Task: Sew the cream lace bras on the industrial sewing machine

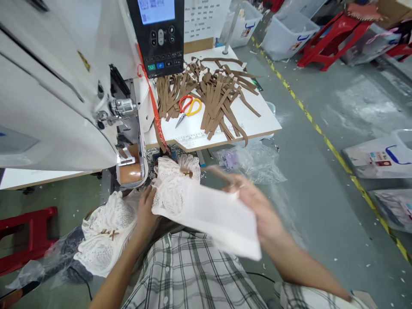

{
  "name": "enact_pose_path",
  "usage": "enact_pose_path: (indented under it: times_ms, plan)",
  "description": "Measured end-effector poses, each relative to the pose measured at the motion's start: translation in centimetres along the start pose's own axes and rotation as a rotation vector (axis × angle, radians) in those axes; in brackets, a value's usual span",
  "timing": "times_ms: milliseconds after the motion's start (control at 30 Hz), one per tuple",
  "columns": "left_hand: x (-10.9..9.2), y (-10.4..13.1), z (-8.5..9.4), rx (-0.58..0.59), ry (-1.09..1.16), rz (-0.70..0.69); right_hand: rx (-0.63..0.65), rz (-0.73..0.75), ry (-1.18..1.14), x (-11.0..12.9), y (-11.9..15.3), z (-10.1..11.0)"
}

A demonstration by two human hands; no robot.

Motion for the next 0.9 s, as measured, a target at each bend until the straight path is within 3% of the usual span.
enact_pose_path:
  times_ms: [67, 133, 200, 300, 400, 467, 533, 600, 667, 733, 767, 800, 833, 900]
  plan:
    - [2.1, -1.7, 1.9, -0.054, -0.008, -0.019, -0.318, 0.199, 0.063, 3.5, -3.4, 6.5]
    - [3.2, -3.4, 3.0, -0.107, -0.033, -0.029, -0.483, 0.459, 0.312, 6.2, -6.7, 10.5]
    - [2.9, -4.5, 2.4, -0.118, -0.065, -0.044, -0.51, 0.547, 0.624, 6.2, -10.2, 12.3]
    - [1.0, -4.6, -1.3, -0.041, -0.104, -0.07, -0.489, 0.585, 0.848, 3.5, -13.3, 12.4]
    - [-0.1, -3.1, -4.2, 0.044, -0.14, -0.049, -0.372, 0.674, 0.976, -0.7, -13.9, 8.0]
    - [0.4, -1.6, -3.5, 0.08, -0.165, -0.011, -0.156, 0.766, 1.044, -4.2, -13.7, 2.6]
    - [2.0, 0.3, 0.1, 0.086, -0.208, 0.054, 0.116, 0.886, 1.142, -7.9, -13.0, -3.2]
    - [4.6, 2.7, 6.2, 0.039, -0.301, 0.174, 0.311, 0.945, 1.224, -10.7, -12.7, -7.4]
    - [7.3, 6.0, 13.5, -0.067, -0.462, 0.351, 0.365, 0.942, 1.25, -11.9, -12.8, -9.9]
    - [9.6, 10.1, 19.5, -0.154, -0.655, 0.555, 0.329, 0.961, 1.224, -11.6, -12.3, -11.6]
    - [11.1, 12.7, 20.9, -0.08, -0.747, 0.731, 0.306, 0.974, 1.193, -11.2, -11.6, -12.5]
    - [12.1, 14.8, 20.9, 0.045, -0.736, 0.826, 0.302, 0.974, 1.156, -10.9, -10.5, -13.4]
    - [12.4, 16.2, 20.6, 0.108, -0.728, 0.856, 0.341, 0.955, 1.116, -11.0, -9.2, -14.5]
    - [11.8, 17.5, 19.6, 0.178, -0.702, 0.848, 0.562, 0.866, 1.03, -12.4, -5.4, -17.5]
Point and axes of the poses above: each hand's wrist, its own y-axis away from the middle knuckle, its own z-axis out of the back of the hand, x = y × z, the point moved 9 cm from there along -y, towards the middle knuckle, and after that the axes turned 12 degrees about -x, right-handed, at the moved point
